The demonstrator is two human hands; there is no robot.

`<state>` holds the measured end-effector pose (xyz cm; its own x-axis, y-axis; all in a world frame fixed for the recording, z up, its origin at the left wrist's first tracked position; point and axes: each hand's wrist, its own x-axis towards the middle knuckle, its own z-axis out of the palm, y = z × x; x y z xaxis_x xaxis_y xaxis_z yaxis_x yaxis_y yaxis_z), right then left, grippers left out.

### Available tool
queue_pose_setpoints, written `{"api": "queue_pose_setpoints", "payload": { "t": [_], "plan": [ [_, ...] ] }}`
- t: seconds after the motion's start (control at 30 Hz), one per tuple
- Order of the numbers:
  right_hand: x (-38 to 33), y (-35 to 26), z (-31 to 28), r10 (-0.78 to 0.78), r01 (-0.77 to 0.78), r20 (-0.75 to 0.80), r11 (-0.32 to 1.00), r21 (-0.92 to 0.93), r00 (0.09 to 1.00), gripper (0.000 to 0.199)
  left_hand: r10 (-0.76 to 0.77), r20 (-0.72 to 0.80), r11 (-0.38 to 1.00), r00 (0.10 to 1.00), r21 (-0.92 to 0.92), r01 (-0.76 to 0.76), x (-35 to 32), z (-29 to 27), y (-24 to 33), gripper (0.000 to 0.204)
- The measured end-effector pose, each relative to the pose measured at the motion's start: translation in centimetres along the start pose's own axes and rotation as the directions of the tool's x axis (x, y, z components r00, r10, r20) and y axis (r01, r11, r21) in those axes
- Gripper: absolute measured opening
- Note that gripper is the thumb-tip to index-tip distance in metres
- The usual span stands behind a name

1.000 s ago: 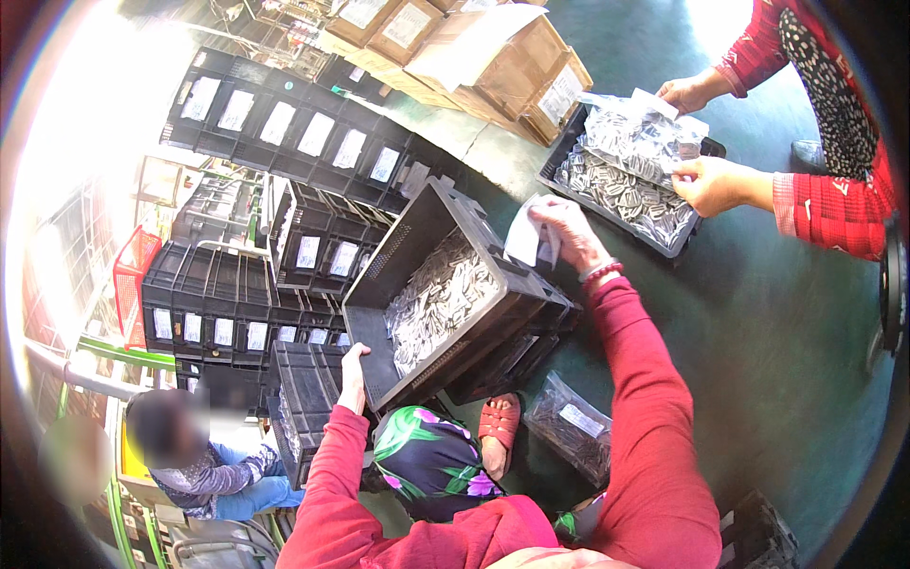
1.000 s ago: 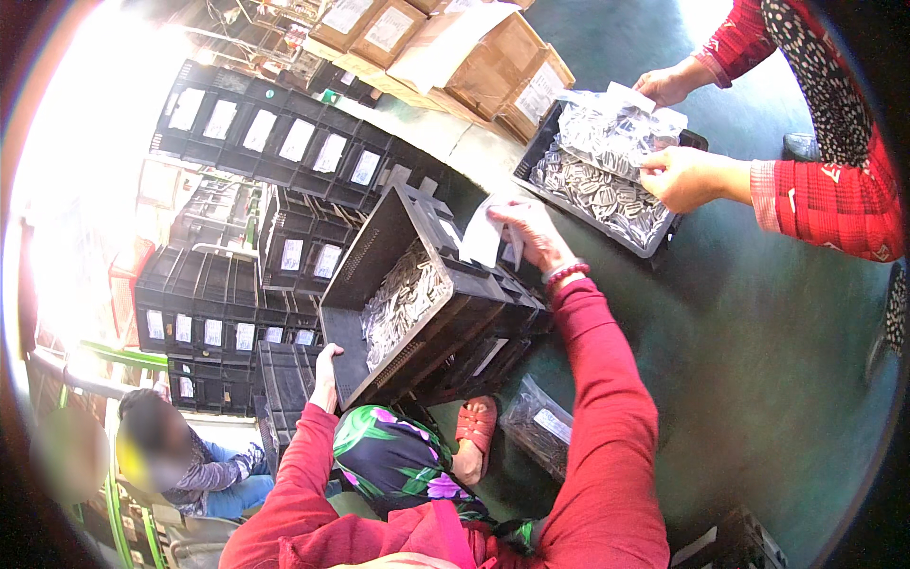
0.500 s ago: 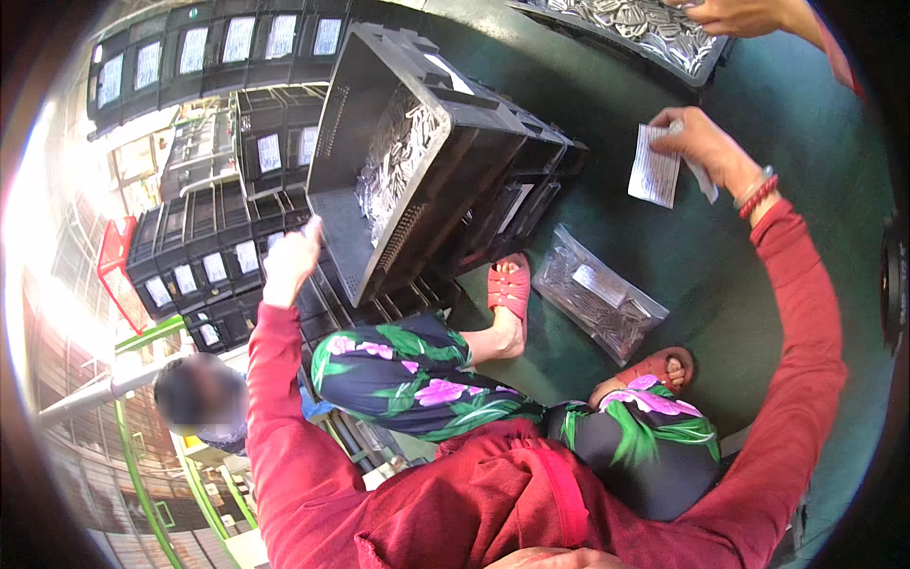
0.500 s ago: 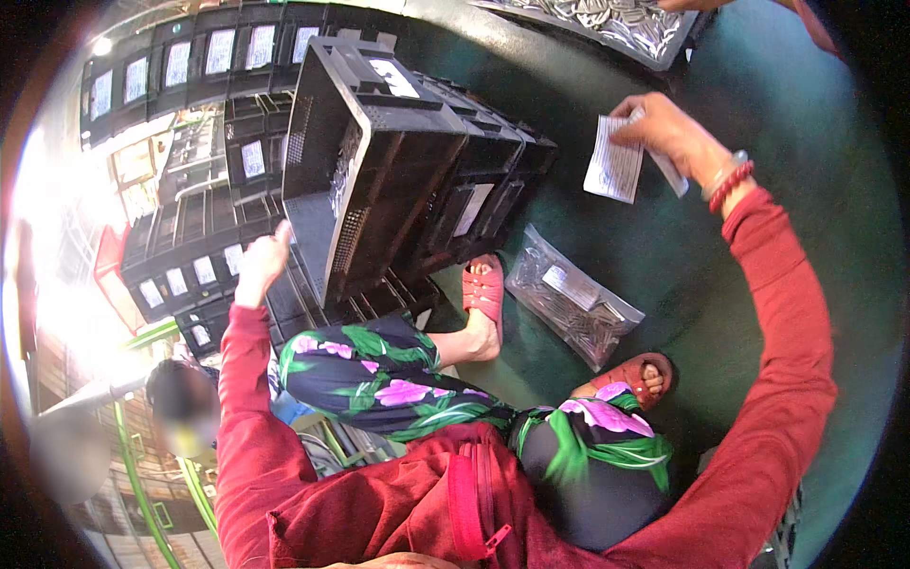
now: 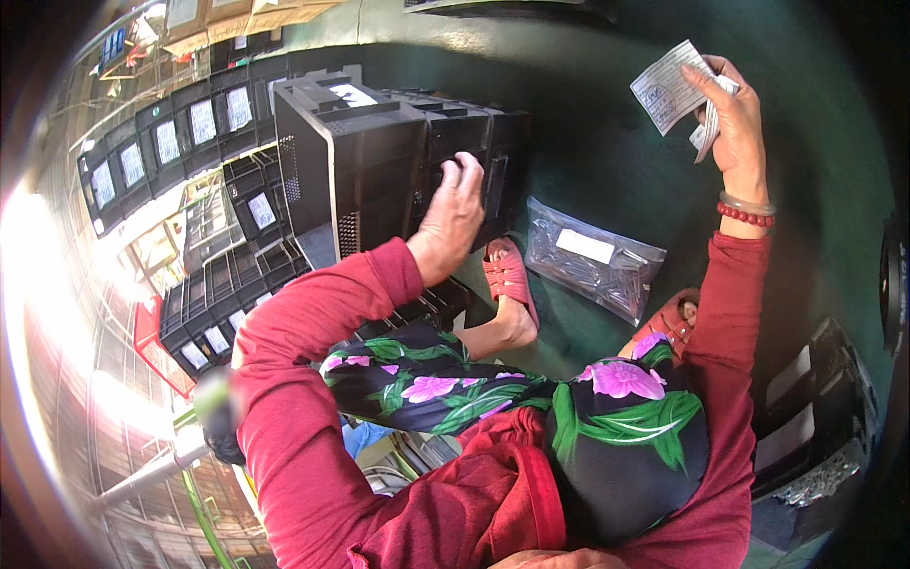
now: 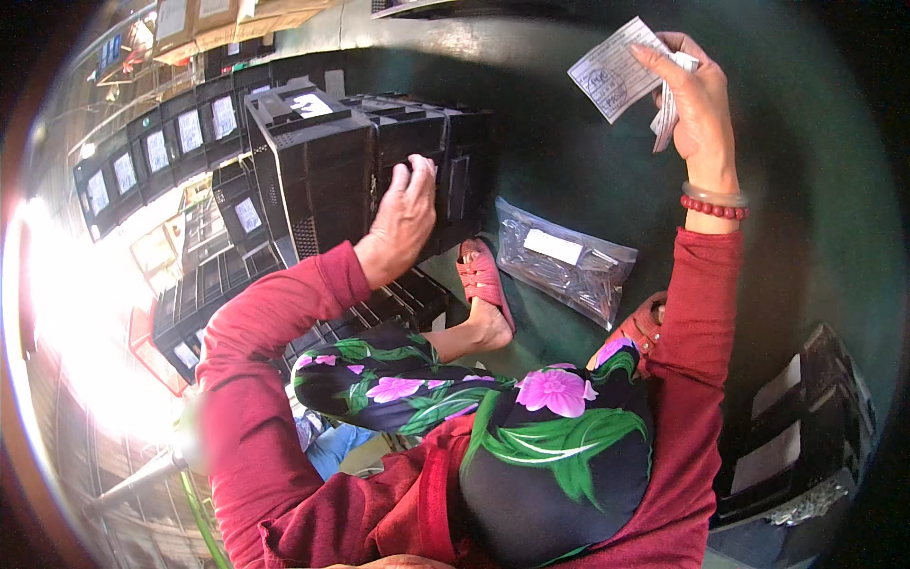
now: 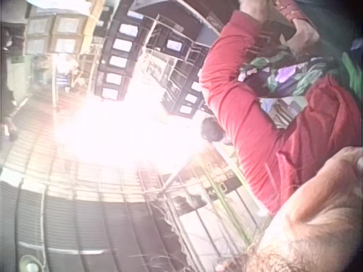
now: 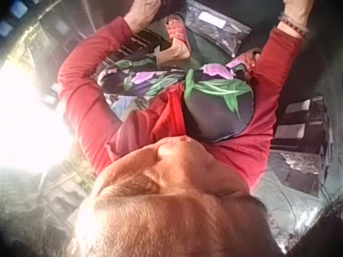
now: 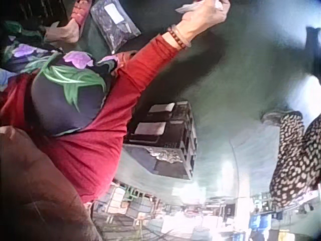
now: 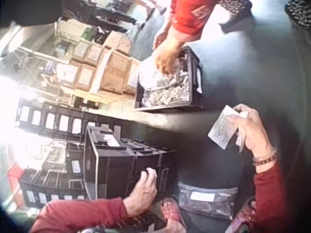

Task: The person sits on the floor and packs small metallic items from black bins into clear plastic bags. They handle labels, place them on the bags, and organize the filled bags into bins and cardboard boxes.

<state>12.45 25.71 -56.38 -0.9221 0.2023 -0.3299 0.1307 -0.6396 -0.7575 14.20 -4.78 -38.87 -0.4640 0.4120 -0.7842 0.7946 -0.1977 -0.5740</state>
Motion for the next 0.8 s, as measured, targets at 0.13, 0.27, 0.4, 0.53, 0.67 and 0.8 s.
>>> {"api": "queue_pose_setpoints", "payload": {
  "t": [0.13, 0.27, 0.4, 0.53, 0.67, 0.8],
  "plan": [
    [-1.5, -2.4, -0.8, -0.130, 0.133, -0.069, 0.990, 0.036, 0.989, 0.023, -0.023, 0.001, 0.997, 1.000, 0.072, 0.023, 1.1, 0.3, 0.3, 0.042],
    [-2.5, -3.2, -0.7, -0.127, 0.129, -0.063, 0.991, 0.038, 0.990, 0.023, -0.212, -0.178, 0.972, 0.961, -0.142, 0.188, 2.4, 1.6, 0.3, 0.028],
    [-2.9, -2.8, 0.3, -0.113, 0.119, -0.093, 0.991, 0.059, 0.989, 0.022, -0.241, -0.223, 0.953, 0.945, -0.241, 0.186, 2.1, 1.5, 0.0, 0.025],
    [-3.6, -2.1, 1.7, -0.019, 0.021, -0.020, 0.992, 0.125, 1.000, 0.029, -0.261, -0.230, 0.951, 0.938, -0.226, 0.209, 2.7, 3.0, 0.5, 0.028],
    [-3.2, 0.2, 1.8, 0.181, -0.220, 0.134, 0.886, 0.408, 0.974, 0.023, -0.230, -0.251, 0.970, 0.940, -0.139, 0.200, 3.3, 2.4, 0.1, 0.026],
    [-3.2, 2.6, 1.3, 0.243, -0.428, 0.366, 0.668, 0.608, 0.898, 0.022, -0.167, -0.221, 0.986, 0.961, -0.019, 0.167, 3.1, 3.3, 1.0, 0.032]
  ]
}}
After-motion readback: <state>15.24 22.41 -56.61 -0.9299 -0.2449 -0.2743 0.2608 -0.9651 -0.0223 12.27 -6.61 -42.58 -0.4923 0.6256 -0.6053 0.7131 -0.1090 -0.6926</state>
